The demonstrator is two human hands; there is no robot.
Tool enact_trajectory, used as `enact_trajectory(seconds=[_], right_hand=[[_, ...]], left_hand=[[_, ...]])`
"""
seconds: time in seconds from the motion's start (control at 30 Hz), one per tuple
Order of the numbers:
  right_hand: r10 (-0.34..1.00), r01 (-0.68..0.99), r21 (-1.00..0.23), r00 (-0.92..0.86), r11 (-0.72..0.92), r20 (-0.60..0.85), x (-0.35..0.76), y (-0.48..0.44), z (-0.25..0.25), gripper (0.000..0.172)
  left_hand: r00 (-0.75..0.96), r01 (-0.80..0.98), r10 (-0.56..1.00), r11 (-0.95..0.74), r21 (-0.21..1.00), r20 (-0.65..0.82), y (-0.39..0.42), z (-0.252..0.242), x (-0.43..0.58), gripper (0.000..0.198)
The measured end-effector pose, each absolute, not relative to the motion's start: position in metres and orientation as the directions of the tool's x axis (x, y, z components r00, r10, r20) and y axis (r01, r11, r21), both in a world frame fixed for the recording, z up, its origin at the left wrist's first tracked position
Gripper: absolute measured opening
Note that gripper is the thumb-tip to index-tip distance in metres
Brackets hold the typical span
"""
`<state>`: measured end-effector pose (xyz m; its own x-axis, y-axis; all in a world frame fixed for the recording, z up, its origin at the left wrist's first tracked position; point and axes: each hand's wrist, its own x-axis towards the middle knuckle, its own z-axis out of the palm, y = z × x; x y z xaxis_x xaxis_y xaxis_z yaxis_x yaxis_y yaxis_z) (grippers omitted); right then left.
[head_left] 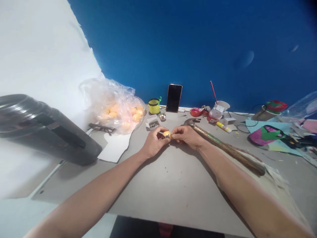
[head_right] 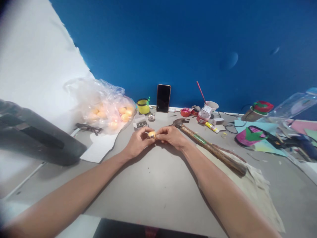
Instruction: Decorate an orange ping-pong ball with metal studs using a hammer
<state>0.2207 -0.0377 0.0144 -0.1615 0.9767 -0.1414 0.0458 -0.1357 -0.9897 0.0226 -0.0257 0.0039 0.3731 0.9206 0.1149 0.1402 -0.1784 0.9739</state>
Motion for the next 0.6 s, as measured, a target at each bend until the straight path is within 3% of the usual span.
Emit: enact_trajectory(seconds=[0.13, 0.37, 0.6], right_hand=[[0.985, 0.024, -0.995, -0.146, -0.094, -0.097, 0.2169, -0.0399, 0.0149, 0.029], [0.979, -0.008, -0.988, -0.137, -0.153, -0.15, 0.2152, -0.0404, 0.0167, 0.03], [0.965, -0.052, -0.977, -0.174, -0.207, -0.195, 0.2205, -0.0369, 0.0108, 0.032]], left_hand=[[0.34, 0.137, 0.93, -0.199, 0.97, 0.142, -0.0264, 0.0024, 0.0229, 0.032], [0.31, 0.14, 0.932, -0.24, 0.961, 0.187, -0.03, 0.0017, 0.0243, 0.032], [0.336, 0.103, 0.933, -0.171, 0.98, 0.127, -0.0301, -0.0011, 0.0241, 0.039]])
